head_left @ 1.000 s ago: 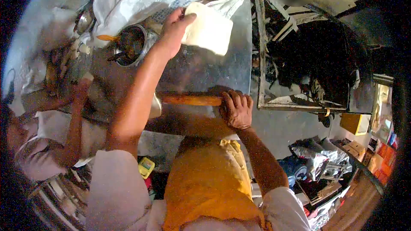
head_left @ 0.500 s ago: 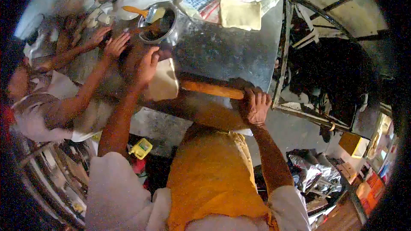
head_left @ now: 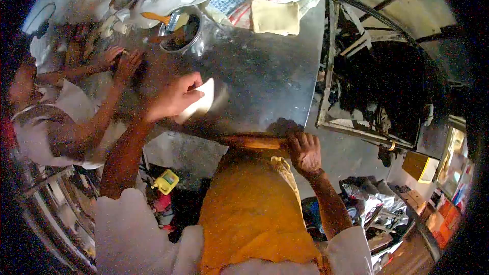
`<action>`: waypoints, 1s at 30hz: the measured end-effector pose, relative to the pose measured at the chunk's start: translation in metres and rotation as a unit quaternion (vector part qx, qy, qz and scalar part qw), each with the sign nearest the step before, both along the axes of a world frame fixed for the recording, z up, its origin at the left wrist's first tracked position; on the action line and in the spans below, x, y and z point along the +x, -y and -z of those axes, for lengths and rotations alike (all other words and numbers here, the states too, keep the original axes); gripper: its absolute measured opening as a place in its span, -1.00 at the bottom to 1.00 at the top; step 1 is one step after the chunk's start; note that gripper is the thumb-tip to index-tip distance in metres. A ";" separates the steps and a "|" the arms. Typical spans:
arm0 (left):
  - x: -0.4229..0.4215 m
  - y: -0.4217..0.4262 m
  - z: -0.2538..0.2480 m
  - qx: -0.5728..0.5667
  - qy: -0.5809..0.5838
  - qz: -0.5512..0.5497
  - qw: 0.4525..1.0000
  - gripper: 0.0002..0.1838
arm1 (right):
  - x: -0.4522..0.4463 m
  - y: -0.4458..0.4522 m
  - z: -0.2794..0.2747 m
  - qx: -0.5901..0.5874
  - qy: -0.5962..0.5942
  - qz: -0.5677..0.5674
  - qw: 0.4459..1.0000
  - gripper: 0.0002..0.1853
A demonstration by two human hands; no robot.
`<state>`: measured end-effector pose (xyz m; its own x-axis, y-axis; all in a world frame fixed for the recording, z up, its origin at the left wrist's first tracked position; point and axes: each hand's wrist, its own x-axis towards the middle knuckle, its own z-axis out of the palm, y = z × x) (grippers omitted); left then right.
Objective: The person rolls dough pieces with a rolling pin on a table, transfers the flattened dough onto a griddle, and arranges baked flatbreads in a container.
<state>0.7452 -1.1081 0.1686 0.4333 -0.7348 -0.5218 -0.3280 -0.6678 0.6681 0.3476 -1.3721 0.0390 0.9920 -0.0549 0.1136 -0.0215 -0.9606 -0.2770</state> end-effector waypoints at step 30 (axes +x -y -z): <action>0.007 0.119 0.142 -0.195 0.480 -0.027 0.855 -0.13 | 0.221 0.063 -0.022 -0.052 -0.046 0.068 0.995 -0.24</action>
